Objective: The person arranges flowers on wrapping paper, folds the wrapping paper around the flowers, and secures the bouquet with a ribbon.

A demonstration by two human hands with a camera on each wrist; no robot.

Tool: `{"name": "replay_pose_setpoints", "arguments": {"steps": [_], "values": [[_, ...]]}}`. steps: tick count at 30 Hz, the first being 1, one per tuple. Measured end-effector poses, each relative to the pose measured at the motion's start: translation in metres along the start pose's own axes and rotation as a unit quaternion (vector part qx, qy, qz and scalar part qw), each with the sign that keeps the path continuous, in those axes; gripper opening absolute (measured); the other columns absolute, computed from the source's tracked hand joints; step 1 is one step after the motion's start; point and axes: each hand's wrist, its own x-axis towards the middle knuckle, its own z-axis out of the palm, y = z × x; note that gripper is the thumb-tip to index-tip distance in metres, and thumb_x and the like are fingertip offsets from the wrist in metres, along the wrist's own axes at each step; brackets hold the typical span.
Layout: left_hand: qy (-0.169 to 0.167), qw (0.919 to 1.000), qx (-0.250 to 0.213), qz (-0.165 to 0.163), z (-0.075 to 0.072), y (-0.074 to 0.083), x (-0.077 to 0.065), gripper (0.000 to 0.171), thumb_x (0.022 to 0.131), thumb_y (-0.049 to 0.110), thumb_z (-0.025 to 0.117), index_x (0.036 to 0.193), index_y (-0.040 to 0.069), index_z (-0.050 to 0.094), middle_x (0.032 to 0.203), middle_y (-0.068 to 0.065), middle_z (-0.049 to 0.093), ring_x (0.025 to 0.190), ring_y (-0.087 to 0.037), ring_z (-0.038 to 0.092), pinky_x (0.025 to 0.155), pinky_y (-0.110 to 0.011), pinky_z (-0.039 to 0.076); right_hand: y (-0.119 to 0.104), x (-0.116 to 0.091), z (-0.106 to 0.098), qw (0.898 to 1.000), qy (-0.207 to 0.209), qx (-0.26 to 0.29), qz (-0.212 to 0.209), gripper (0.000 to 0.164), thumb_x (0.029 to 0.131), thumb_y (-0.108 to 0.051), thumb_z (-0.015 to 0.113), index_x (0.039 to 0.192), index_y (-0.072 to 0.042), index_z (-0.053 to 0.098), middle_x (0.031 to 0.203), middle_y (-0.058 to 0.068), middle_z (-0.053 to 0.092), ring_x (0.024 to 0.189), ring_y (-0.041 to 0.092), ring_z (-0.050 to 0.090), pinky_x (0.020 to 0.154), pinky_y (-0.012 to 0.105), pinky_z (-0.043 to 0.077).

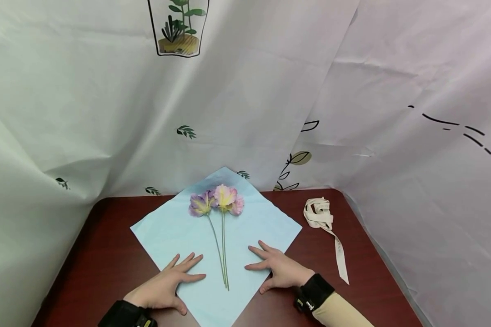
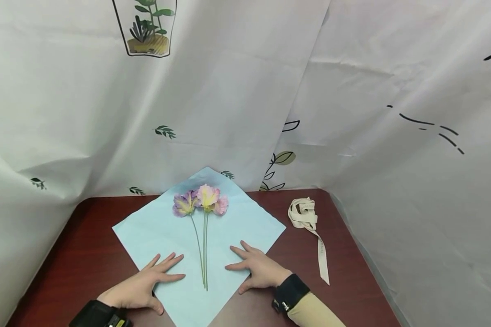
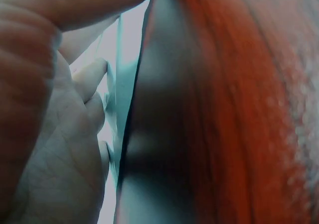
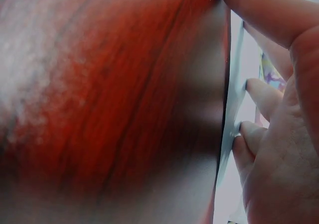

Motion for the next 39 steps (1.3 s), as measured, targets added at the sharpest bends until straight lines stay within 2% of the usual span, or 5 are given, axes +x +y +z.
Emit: {"name": "replay_pose_setpoints", "arguments": {"steps": [6, 17, 29, 33, 39], "values": [[0.003, 0.9999, -0.011, 0.012, 0.0, -0.002, -0.002, 0.075, 0.071, 0.05, 0.079, 0.141, 0.03, 0.061, 0.166, -0.011, 0.025, 0.152, -0.042, 0.015, 0.117, -0.031, -0.014, -0.003, -0.002, -0.003, 1.0, 0.007, 0.007, 0.001, 0.074, 0.074, -0.06, 0.077, 0.143, -0.041, 0.056, 0.167, 0.003, 0.024, 0.153, 0.043, 0.014, 0.109, 0.064, 0.034], [0.053, 0.9982, -0.018, 0.019, 0.001, -0.001, -0.003, 0.006, 0.087, 0.046, 0.075, 0.092, 0.043, 0.077, 0.154, -0.007, 0.048, 0.148, -0.044, 0.027, 0.117, -0.06, 0.005, -0.002, -0.004, -0.003, 1.0, 0.007, 0.012, -0.003, 0.072, 0.076, -0.061, 0.077, 0.142, -0.041, 0.057, 0.167, 0.003, 0.024, 0.153, 0.044, 0.013, 0.109, 0.066, 0.033], [0.096, 0.9799, -0.174, -0.017, -0.008, 0.007, 0.003, 0.01, 0.101, 0.031, 0.061, 0.104, 0.025, 0.068, 0.117, 0.007, 0.073, 0.121, -0.015, 0.064, 0.119, -0.055, 0.017, -0.006, -0.008, 0.0, 0.999, 0.027, 0.026, 0.001, 0.055, 0.082, -0.062, 0.074, 0.133, -0.042, 0.066, 0.164, 0.003, 0.033, 0.151, 0.045, 0.018, 0.108, 0.067, 0.033], [0.115, 0.9776, -0.169, -0.05, -0.011, 0.011, 0.004, 0.014, 0.102, 0.035, 0.059, 0.105, 0.026, 0.069, 0.105, 0.009, 0.074, 0.093, -0.008, 0.07, 0.088, -0.039, 0.055, -0.007, -0.01, 0.001, 0.999, 0.024, 0.042, 0.009, 0.055, 0.08, -0.066, 0.073, 0.131, -0.045, 0.066, 0.164, -0.001, 0.033, 0.152, 0.042, 0.016, 0.108, 0.068, 0.033], [0.146, 0.9751, -0.146, -0.081, -0.012, 0.013, 0.005, 0.015, 0.104, 0.036, 0.057, 0.101, 0.024, 0.066, 0.084, 0.002, 0.071, 0.057, -0.002, 0.049, 0.055, -0.024, 0.047, -0.008, -0.012, 0.001, 0.997, 0.056, 0.051, -0.008, 0.038, 0.09, -0.053, 0.072, 0.124, -0.039, 0.072, 0.158, 0.004, 0.043, 0.149, 0.045, 0.025, 0.109, 0.064, 0.035]]}}
